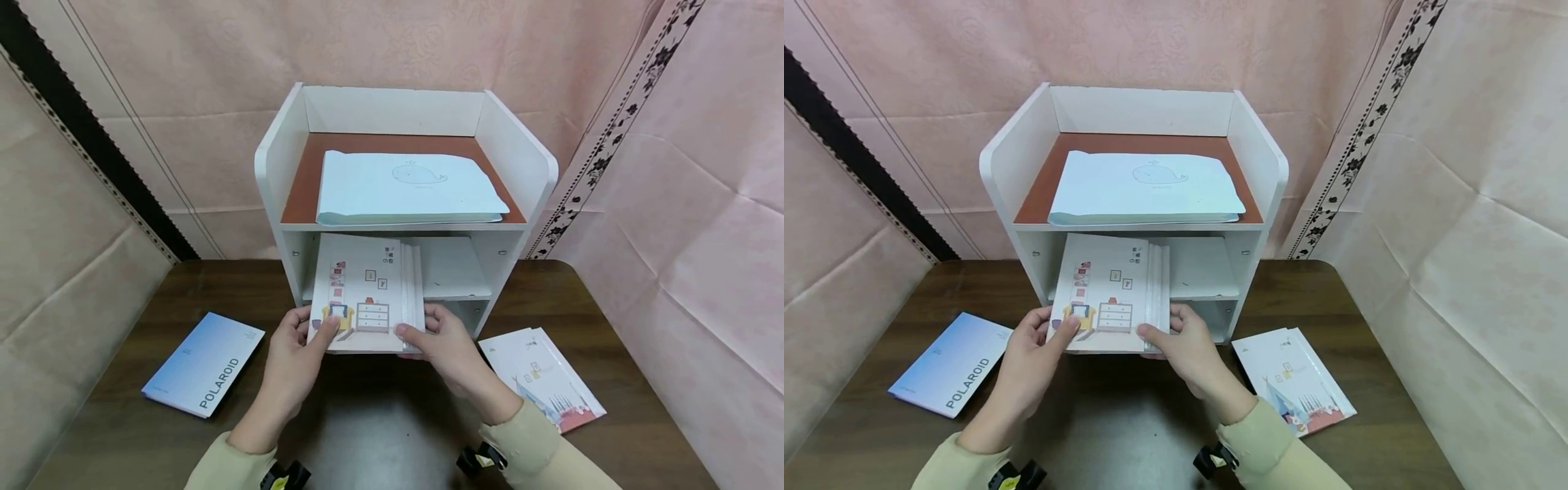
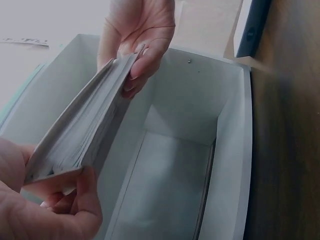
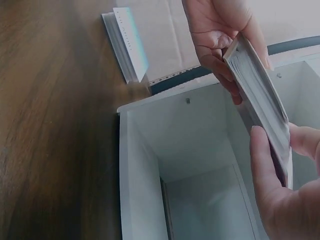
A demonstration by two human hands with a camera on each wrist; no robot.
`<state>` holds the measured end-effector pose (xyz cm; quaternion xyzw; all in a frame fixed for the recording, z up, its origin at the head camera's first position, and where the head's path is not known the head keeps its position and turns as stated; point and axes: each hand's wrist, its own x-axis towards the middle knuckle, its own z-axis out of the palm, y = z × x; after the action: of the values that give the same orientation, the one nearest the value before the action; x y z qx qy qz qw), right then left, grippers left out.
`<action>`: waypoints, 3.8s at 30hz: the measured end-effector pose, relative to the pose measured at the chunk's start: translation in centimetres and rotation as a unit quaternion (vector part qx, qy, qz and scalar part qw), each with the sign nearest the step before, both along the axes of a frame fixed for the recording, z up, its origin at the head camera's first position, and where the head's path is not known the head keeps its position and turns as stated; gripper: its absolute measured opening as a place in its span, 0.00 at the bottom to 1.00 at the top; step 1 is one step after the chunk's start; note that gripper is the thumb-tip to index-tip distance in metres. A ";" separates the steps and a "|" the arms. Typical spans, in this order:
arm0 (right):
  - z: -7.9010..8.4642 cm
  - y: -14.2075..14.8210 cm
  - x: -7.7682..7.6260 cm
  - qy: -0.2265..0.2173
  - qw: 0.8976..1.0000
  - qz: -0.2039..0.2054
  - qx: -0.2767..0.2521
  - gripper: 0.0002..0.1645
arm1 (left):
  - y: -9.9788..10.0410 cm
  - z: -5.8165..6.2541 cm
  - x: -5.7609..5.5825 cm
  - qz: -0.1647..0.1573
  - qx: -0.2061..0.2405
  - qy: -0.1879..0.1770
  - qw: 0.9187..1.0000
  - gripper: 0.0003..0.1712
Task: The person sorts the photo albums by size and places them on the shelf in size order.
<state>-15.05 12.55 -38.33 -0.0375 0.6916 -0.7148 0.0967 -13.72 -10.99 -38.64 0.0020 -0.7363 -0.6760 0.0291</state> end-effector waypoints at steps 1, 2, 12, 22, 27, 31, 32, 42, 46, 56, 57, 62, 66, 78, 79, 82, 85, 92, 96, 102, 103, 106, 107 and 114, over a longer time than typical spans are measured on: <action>0.0 0.0 0.0 0.001 1.000 -0.002 0.000 0.35 | -0.1 0.1 0.0 -0.008 0.002 -0.003 1.000 0.34; 0.0 -0.1 0.0 0.002 1.000 -0.006 0.001 0.35 | -0.3 0.2 0.1 -0.016 0.003 -0.006 1.000 0.34; 1.2 -1.0 -0.4 0.016 0.998 -0.062 0.013 0.37 | -1.1 1.7 0.4 -0.021 0.060 -0.014 0.998 0.37; 1.2 -1.6 -0.8 0.037 0.996 -0.083 0.009 0.34 | -1.0 1.2 0.3 0.003 0.092 -0.026 0.995 0.38; 1.0 -1.7 -0.8 0.062 0.994 -0.093 0.017 0.34 | -1.1 1.0 0.3 0.000 0.087 -0.022 0.996 0.38; 1.0 -1.8 -0.8 0.076 0.993 -0.085 0.012 0.34 | -1.3 1.1 0.4 -0.003 0.073 -0.011 0.997 0.38; 1.0 -1.9 -0.8 0.077 0.994 -0.083 0.011 0.35 | -1.4 1.1 0.4 -0.003 0.070 -0.008 0.998 0.38; 1.0 -1.9 0.1 0.092 0.995 -0.032 0.014 0.42 | -1.9 0.7 0.6 -0.028 0.042 0.004 0.999 0.42; 0.7 -1.8 0.5 0.103 0.994 -0.023 0.024 0.49 | -1.8 0.1 0.8 -0.031 0.035 0.021 0.999 0.42; -0.7 -1.3 0.1 0.124 0.991 -0.028 0.036 0.50 | -1.5 -1.0 0.9 -0.013 0.046 0.057 0.997 0.36; -0.7 -1.3 0.0 0.126 0.991 -0.029 0.038 0.49 | -1.5 -1.1 0.9 -0.012 0.048 0.059 0.997 0.35; -0.7 -1.5 -0.3 0.139 0.989 -0.031 0.045 0.46 | -1.4 -1.2 0.7 0.007 0.063 0.061 0.996 0.32; -0.6 -1.8 -0.9 0.139 0.988 -0.035 0.056 0.47 | -1.1 -1.2 0.2 0.023 0.096 0.052 0.994 0.28; 1.6 -2.3 -1.7 0.078 0.993 -0.039 0.075 0.43 | 0.0 -1.8 -1.1 0.053 0.144 0.039 0.987 0.23; 2.0 -2.4 -1.5 0.075 0.993 -0.039 0.077 0.43 | 0.0 -1.8 -1.2 0.056 0.141 0.039 0.988 0.23; 3.0 -2.7 -1.2 0.071 0.994 -0.040 0.079 0.43 | -0.1 -1.9 -1.5 0.060 0.135 0.042 0.988 0.22; 3.3 -2.9 -1.2 0.067 0.994 -0.044 0.076 0.42 | -0.1 -2.2 -1.8 0.062 0.129 0.054 0.988 0.21; 3.4 -3.1 -1.5 0.051 0.995 -0.052 0.075 0.42 | -0.2 -2.6 -2.0 0.057 0.081 0.093 0.991 0.20; 3.3 -3.1 -1.6 0.054 0.994 -0.051 0.074 0.42 | -0.3 -2.8 -1.8 0.038 0.077 0.108 0.990 0.20; 2.7 -2.6 -1.3 0.093 0.992 -0.035 0.078 0.43 | -0.8 -3.1 -0.9 0.024 0.056 0.138 0.989 0.22; 2.6 -2.4 -1.2 0.104 0.991 -0.035 0.080 0.43 | -0.8 -3.3 -0.7 0.023 0.051 0.143 0.988 0.23; 1.8 -1.7 -1.0 0.136 0.985 -0.042 0.093 0.44 | -1.0 -3.8 -0.1 0.021 0.047 0.151 0.987 0.24; 1.8 -1.4 -0.7 0.144 0.984 -0.042 0.101 0.44 | -1.1 -3.9 0.0 0.021 0.047 0.150 0.987 0.24; -0.9 2.1 0.2 0.195 0.963 -0.053 0.178 0.40 | -0.7 -4.8 0.9 -0.001 0.040 0.099 0.994 0.30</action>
<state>-14.81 14.66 -39.23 -0.1211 0.8143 -0.5629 -0.0732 -12.80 -11.73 -43.43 -0.0650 -0.7023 -0.7016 0.1013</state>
